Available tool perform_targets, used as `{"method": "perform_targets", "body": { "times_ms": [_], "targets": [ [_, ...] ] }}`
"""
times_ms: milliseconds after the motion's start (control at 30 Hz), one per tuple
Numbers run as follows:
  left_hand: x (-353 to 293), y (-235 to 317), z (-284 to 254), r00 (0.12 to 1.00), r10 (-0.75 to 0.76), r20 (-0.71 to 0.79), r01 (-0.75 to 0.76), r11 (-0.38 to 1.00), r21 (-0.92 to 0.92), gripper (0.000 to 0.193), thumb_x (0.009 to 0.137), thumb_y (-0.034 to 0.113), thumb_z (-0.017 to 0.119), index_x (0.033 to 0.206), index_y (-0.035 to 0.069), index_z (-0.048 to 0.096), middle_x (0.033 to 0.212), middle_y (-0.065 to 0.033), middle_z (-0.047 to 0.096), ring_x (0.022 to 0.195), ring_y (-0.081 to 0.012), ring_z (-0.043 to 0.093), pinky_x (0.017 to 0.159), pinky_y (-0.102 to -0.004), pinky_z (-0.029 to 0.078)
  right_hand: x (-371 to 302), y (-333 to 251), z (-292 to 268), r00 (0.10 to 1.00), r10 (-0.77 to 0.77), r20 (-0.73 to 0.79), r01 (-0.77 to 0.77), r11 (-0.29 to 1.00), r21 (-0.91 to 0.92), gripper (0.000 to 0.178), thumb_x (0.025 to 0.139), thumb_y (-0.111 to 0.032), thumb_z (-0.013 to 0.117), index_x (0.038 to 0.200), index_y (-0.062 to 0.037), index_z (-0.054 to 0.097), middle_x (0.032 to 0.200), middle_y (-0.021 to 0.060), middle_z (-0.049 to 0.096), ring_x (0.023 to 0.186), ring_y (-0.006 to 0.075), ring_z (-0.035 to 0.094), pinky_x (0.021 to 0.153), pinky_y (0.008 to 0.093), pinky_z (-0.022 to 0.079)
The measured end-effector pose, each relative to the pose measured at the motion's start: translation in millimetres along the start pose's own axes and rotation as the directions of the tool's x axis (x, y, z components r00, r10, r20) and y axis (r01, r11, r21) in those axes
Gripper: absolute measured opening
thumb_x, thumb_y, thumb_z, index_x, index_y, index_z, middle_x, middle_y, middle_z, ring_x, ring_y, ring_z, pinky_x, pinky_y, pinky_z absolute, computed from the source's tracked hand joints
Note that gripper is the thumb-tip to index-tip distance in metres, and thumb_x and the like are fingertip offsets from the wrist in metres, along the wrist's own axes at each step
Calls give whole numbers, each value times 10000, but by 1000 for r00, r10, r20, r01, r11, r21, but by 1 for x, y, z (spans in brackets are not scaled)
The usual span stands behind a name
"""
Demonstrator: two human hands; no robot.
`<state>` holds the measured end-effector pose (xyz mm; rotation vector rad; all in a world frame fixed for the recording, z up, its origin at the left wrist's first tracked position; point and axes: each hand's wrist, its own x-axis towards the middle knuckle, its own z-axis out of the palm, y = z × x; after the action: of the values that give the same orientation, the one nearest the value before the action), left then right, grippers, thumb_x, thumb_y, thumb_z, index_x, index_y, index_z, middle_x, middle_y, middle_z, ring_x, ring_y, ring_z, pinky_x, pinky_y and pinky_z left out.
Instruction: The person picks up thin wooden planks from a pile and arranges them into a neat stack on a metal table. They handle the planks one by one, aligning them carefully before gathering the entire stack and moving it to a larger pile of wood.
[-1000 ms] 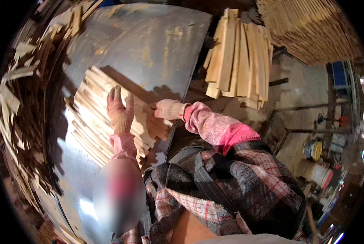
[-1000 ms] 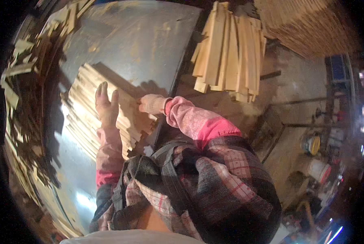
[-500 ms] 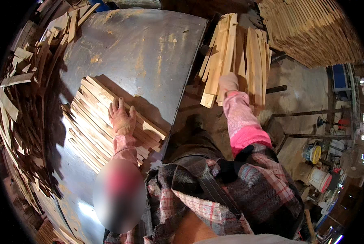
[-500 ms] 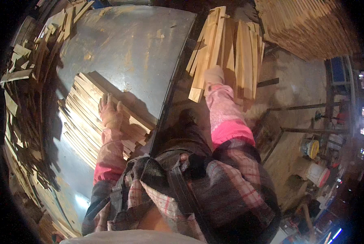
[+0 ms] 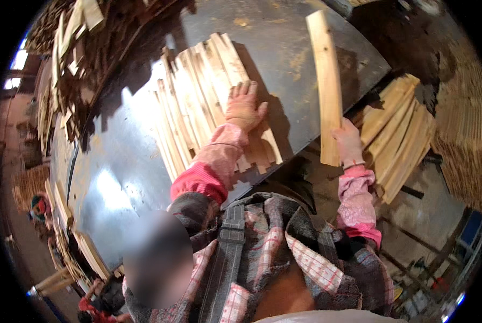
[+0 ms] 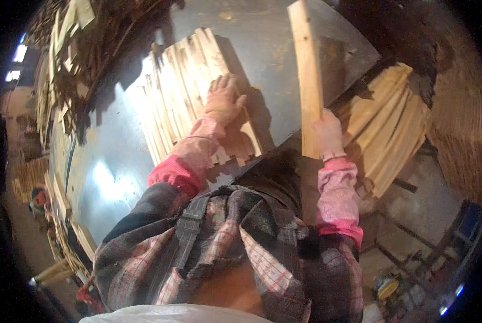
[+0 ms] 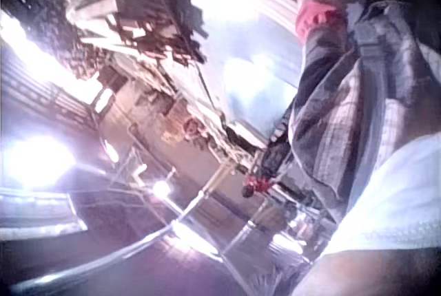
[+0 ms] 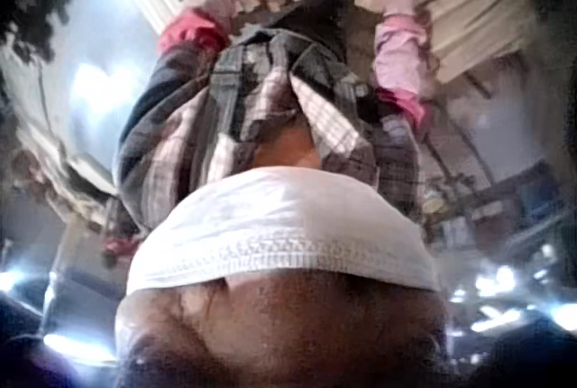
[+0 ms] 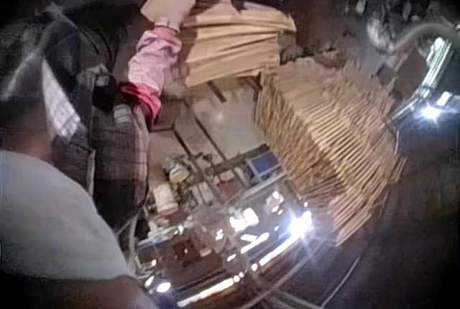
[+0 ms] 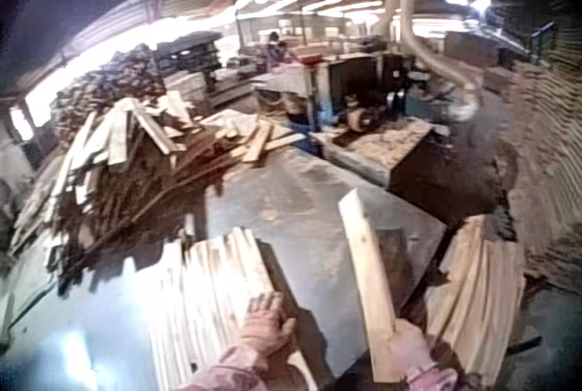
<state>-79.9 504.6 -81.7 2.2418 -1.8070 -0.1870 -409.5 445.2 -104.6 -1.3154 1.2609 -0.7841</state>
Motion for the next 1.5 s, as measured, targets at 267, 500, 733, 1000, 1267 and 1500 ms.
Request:
{"method": "perform_targets", "body": {
  "times_ms": [267, 500, 733, 1000, 1267, 1500],
  "targets": [
    [6, 4, 8, 998, 1, -68, -10, 992, -128, 664, 982, 440, 597, 1526, 71, 502, 1569, -185, 485, 1495, -392, 376, 1271, -512, 246, 32, -8, 133, 946, -49, 321, 173, 912, -373, 266, 982, -288, 619, 1028, -41, 706, 959, 199, 718, 887, 403, 675, 829, 487, 539],
    [1, 8, -1, 982, 125, -144, -125, 992, 10, 589, 910, 433, 643, 1383, 83, 617, 1389, -145, 566, 1288, -412, 504, 1131, -525, 387, 23, -3, 118, 936, -101, 336, 248, 869, -428, 443, 946, -408, 643, 1233, -73, 678, 1129, 190, 729, 1032, 388, 688, 913, 484, 554],
    [6, 1, 3, 997, 81, 10, -81, 994, 78, 602, 971, 435, 669, 1484, 137, 568, 1551, -146, 499, 1477, -424, 391, 1227, -532, 309, 41, -38, -101, 691, 399, -602, -636, 732, -245, 719, 888, -326, 766, 1468, 4, 498, 1361, 233, 669, 1243, 386, 668, 1060, 459, 540],
    [0, -2, 5, 996, 86, -14, -84, 993, 86, 603, 964, 397, 688, 1478, 106, 567, 1543, -165, 499, 1457, -413, 409, 1227, -517, 313, 50, 28, -113, 690, 388, -611, -635, 729, -255, 468, 906, -160, 634, 1337, 21, 623, 1265, 254, 711, 1162, 387, 708, 963, 457, 564],
    [-2, 15, -11, 999, 21, 39, -20, 1000, -15, 562, 969, 369, 650, 1458, 99, 585, 1535, -199, 488, 1415, -438, 430, 1212, -510, 341, -26, 6, -136, 828, 88, -554, -228, 955, -189, 385, 882, -150, 710, 1228, 20, 717, 1055, 108, 745, 972, 196, 686, 869, 361, 542],
    [-4, -3, -19, 998, 63, 5, -62, 998, -32, 677, 923, 473, 654, 1476, 93, 568, 1450, -178, 532, 1411, -400, 431, 1210, -509, 306, -28, 2, -26, 993, -112, -39, 100, 970, -221, 398, 902, -95, 635, 1291, -70, 714, 1128, 129, 748, 1026, 236, 713, 949, 357, 545]
  ]
}}
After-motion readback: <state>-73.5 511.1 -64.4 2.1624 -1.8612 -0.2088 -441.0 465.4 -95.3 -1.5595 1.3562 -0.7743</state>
